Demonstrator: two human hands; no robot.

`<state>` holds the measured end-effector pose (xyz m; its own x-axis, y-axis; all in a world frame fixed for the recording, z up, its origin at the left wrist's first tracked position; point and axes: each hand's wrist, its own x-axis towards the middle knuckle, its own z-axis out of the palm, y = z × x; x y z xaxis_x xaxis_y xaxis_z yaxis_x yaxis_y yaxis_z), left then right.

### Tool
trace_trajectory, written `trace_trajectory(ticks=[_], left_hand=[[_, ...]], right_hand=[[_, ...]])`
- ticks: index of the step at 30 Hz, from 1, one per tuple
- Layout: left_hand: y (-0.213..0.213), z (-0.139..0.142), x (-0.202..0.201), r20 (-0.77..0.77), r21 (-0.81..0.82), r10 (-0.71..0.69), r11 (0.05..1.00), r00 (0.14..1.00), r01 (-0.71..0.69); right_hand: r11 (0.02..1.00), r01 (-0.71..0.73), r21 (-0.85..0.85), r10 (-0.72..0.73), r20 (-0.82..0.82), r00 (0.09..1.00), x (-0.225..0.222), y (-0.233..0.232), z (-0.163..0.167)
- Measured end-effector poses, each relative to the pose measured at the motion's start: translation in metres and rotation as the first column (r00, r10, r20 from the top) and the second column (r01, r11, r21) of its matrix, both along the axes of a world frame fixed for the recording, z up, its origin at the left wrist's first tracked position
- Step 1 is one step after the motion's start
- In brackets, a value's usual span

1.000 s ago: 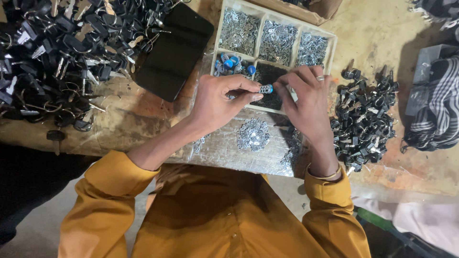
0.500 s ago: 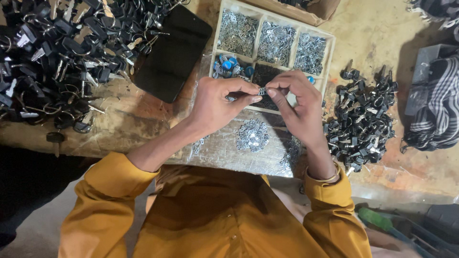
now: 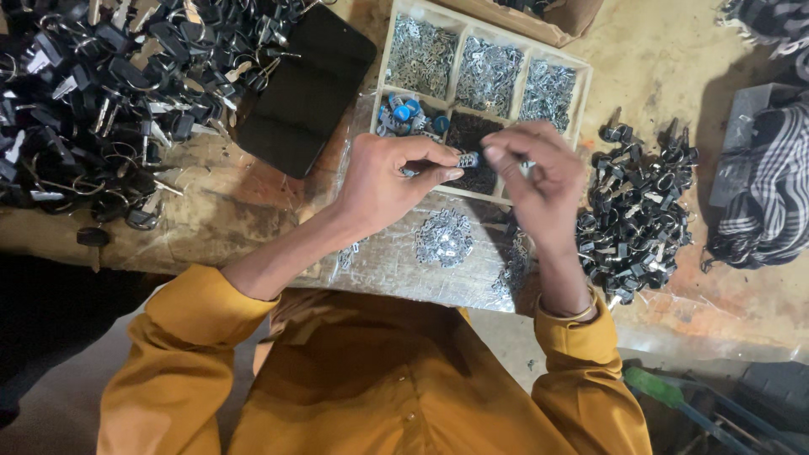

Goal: The person assembles small lock cylinders at a workbench. They pick tiny pins and springs from a compartment tray, insert them into a cylinder body held in their hands, and place finished cylinders into a box, repeating the assembly cycle. They briefly touch a phone on the bench before resuming assembly.

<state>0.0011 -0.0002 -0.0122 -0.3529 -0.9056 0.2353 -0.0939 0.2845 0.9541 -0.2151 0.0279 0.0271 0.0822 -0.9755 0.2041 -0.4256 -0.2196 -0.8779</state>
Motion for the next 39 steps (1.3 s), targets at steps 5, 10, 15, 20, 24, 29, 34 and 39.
trace_trajectory(ticks=[5, 10, 15, 20, 24, 29, 34, 39], left_hand=[[0.001, 0.002, 0.0, -0.014, 0.019, -0.007, 1.0, 1.0, 0.007], [-0.001, 0.003, 0.0, -0.036, 0.026, -0.007, 1.0, 0.999, 0.008], [0.0, 0.002, 0.0, -0.021, 0.028, 0.0, 1.0, 1.0, 0.001], [0.001, 0.002, -0.001, -0.031, 0.032, 0.008, 0.999, 0.999, -0.007], [0.002, 0.001, 0.0, -0.03, 0.011, 0.01, 1.0, 0.999, -0.009], [0.001, 0.002, 0.0, -0.035, 0.019, 0.004, 1.0, 0.999, -0.003], [0.001, 0.002, 0.0, 0.011, 0.024, 0.008, 1.0, 1.0, -0.008], [0.0, 0.003, 0.0, -0.024, 0.003, 0.001, 1.0, 1.0, -0.001]], right_hand=[[0.998, 0.04, -0.044, -0.052, -0.311, 0.949, -0.005, -0.007, 0.002], [0.997, -0.011, -0.078, -0.021, -0.394, 0.919, -0.006, -0.005, 0.006], [0.991, 0.003, -0.135, -0.056, -0.393, 0.918, -0.005, -0.003, 0.003], [0.984, -0.11, -0.137, -0.013, -0.68, 0.733, -0.001, -0.007, -0.004], [0.994, -0.02, -0.107, -0.046, -0.584, 0.81, -0.003, -0.005, -0.002], [0.99, 0.003, -0.143, -0.064, -0.424, 0.903, -0.006, -0.003, 0.002], [0.997, 0.041, -0.061, -0.047, -0.1, 0.994, -0.001, 0.001, -0.002], [0.99, -0.117, 0.075, 0.11, 0.08, 0.991, 0.004, 0.002, -0.009]])
